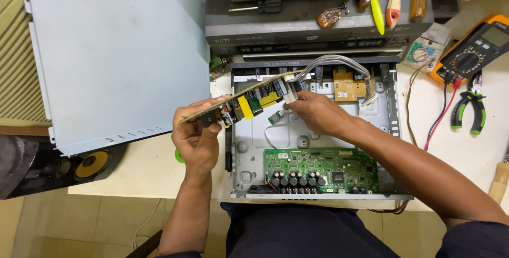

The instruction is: Connecting ribbon cables and installing circuit boards into an electronic device chassis during a repair process.

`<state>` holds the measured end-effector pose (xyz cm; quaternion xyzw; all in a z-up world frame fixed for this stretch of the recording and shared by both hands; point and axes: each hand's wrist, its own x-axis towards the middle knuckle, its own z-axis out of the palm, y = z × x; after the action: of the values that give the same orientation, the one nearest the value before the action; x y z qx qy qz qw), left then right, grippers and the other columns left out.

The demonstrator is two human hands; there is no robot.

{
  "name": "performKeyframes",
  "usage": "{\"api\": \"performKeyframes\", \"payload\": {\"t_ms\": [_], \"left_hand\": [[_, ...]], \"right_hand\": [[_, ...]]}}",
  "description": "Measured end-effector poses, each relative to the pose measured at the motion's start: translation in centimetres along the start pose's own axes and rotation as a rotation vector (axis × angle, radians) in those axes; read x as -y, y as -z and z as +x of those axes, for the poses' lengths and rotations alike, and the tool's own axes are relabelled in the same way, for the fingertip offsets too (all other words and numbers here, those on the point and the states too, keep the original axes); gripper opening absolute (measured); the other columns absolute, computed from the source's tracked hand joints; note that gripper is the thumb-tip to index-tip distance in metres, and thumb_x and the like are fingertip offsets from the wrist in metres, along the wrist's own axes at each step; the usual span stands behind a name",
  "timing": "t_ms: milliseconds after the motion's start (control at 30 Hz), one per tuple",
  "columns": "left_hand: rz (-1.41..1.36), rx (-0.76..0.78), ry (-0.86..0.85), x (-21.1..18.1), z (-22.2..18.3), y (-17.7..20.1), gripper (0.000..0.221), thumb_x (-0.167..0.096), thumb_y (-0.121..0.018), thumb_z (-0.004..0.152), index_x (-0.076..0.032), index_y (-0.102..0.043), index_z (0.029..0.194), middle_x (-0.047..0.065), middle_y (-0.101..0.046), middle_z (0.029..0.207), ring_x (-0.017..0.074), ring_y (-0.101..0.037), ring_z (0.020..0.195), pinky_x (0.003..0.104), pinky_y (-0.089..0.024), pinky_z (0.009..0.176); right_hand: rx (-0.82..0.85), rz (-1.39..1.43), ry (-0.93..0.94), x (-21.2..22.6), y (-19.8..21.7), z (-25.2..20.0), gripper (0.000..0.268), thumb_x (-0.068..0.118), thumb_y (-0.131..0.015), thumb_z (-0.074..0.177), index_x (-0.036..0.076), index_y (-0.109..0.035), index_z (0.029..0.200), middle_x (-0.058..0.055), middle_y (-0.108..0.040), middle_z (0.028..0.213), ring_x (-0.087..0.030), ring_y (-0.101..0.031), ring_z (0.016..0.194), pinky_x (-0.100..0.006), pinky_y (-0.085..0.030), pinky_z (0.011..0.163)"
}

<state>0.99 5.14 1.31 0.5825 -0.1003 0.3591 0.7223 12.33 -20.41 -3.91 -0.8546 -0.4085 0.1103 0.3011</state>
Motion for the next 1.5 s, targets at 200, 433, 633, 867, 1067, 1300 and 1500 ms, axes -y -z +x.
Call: {"api": "performKeyframes", "payload": {"t_ms": [200,433,633,867,1067,1300,1500], "left_hand": [[-0.004,0.003,0.028,0.1,0.0,-0.2,0.04,-0.022,-0.076,0.088,0.006,-0.055,0.109,0.028,-0.069,0.109,0.0412,-0.07,0.115,0.047,-0.057,0.102],[0.007,0.03,0.03,-0.2,0.2,-0.9,0.038,-0.02,-0.075,0.089,0.005,-0.055,0.11,0.027,-0.069,0.109,0.0415,-0.07,0.115,0.051,-0.055,0.105],[-0.001,0.046,0.024,-0.3,0.2,-0.9,0.039,-0.019,-0.075,0.089,0.006,-0.054,0.109,0.027,-0.069,0.109,0.0423,-0.07,0.114,0.052,-0.055,0.106],[0.008,0.077,0.06,-0.2,0.2,-0.9,0.039,-0.019,-0.075,0.089,0.006,-0.054,0.11,0.027,-0.069,0.111,0.0409,-0.07,0.114,0.048,-0.056,0.103],[0.022,0.081,0.143,1.5,-0.8,-1.0,0.042,-0.022,-0.077,0.086,0.004,-0.057,0.111,0.021,-0.072,0.111,0.0274,-0.072,0.108,0.033,-0.059,0.093],[0.175,0.147,0.321,2.3,-0.1,-1.9,0.028,-0.02,-0.081,0.09,-0.004,-0.062,0.103,0.002,-0.063,0.082,0.0064,-0.058,0.077,0.023,-0.053,0.07],[0.09,0.13,0.463,3.1,-0.4,-2.1,0.023,-0.017,-0.079,0.092,-0.006,-0.061,0.099,0.001,-0.061,0.074,0.007,-0.058,0.07,0.024,-0.053,0.066]], "right_hand": [[-0.107,0.009,0.057,-3.1,-1.9,-1.2,0.017,-0.001,-0.065,0.093,0.008,-0.074,0.104,-0.013,-0.069,0.09,-0.034,-0.072,0.078,-0.043,-0.059,0.073],[-0.298,0.688,-0.162,-0.9,1.5,-1.7,0.014,-0.004,-0.072,0.093,0.002,-0.068,0.105,-0.008,-0.069,0.085,-0.014,-0.065,0.077,-0.033,-0.058,0.081],[0.195,0.87,-0.131,1.0,4.6,-1.3,0.025,-0.008,-0.057,0.092,-0.007,-0.064,0.116,-0.024,-0.077,0.085,-0.023,-0.073,0.055,-0.029,-0.055,0.041],[0.366,0.408,-0.183,-0.1,4.5,0.1,0.02,0.015,-0.061,0.099,0.004,-0.077,0.101,-0.016,-0.082,0.085,-0.023,-0.068,0.047,-0.037,-0.056,0.052],[0.556,0.385,-0.156,1.0,4.4,1.2,0.02,0.011,-0.055,0.1,0.005,-0.074,0.104,-0.011,-0.079,0.082,-0.022,-0.066,0.05,-0.037,-0.057,0.058],[0.549,0.159,-0.227,5.2,4.2,1.5,0.022,0.008,-0.053,0.104,0.006,-0.074,0.111,-0.017,-0.078,0.1,-0.029,-0.077,0.075,-0.04,-0.06,0.078],[0.565,0.073,-0.186,2.9,0.1,0.2,0.022,0.012,-0.054,0.103,0.014,-0.076,0.108,-0.007,-0.075,0.093,-0.022,-0.074,0.072,-0.036,-0.057,0.076]]}}
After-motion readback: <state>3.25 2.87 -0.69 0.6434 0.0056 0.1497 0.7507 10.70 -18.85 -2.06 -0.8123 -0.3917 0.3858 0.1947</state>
